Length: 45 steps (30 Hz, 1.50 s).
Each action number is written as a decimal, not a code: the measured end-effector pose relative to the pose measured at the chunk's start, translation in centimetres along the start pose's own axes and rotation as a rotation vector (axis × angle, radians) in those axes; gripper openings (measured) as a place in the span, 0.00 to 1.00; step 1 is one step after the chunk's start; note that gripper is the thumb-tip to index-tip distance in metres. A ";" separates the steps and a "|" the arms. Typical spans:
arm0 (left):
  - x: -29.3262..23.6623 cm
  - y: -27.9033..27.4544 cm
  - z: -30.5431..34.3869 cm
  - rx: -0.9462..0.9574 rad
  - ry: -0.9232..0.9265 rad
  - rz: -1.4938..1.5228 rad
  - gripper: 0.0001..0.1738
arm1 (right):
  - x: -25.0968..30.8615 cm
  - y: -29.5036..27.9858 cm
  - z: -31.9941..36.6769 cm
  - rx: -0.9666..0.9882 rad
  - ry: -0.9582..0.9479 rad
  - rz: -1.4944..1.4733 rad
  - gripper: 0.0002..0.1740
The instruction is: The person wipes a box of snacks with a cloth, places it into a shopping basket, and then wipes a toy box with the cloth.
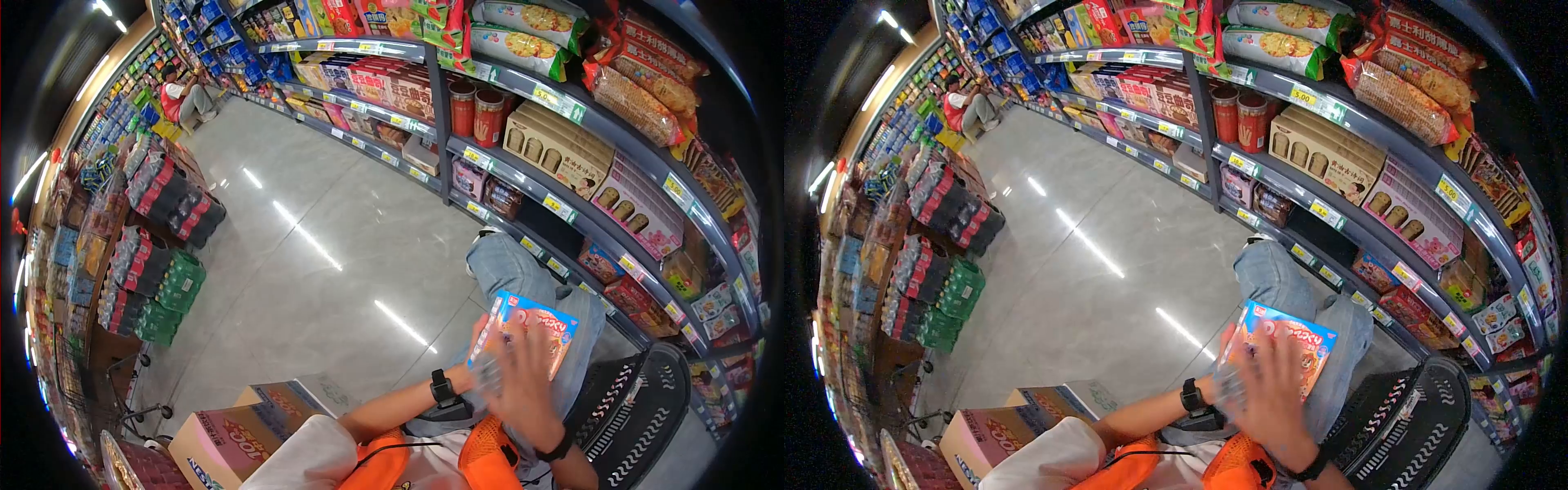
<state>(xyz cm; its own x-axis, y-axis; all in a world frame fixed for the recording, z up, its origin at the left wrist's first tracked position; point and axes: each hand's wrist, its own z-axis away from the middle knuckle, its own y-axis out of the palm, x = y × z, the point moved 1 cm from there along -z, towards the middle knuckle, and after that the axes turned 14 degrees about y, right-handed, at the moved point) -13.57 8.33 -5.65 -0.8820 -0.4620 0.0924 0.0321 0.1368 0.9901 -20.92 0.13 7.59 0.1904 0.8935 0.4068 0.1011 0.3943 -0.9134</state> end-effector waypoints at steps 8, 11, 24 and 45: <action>0.1 0.7 -0.5 -0.018 -0.003 0.009 0.54 | 1.2 -0.5 -2.8 0.117 -0.166 -0.129 0.48; 0.1 1.1 -0.7 -0.021 -0.004 0.067 0.53 | -1.8 -1.1 -3.9 0.011 -0.058 -0.089 0.48; -0.3 0.8 -0.2 -0.207 0.014 -0.100 0.56 | 1.7 0.5 -0.4 0.027 -0.055 -0.050 0.51; 0.5 3.0 -0.7 -0.304 0.103 -0.400 0.65 | -2.0 -0.1 1.6 -0.105 0.220 -0.068 0.53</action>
<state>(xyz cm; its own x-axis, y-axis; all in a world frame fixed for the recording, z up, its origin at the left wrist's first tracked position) -13.54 7.88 -2.52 -0.8029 -0.5122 -0.3052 -0.1496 -0.3224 0.9347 -22.84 -1.36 6.79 0.3867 0.7925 0.4716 0.2202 0.4172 -0.8817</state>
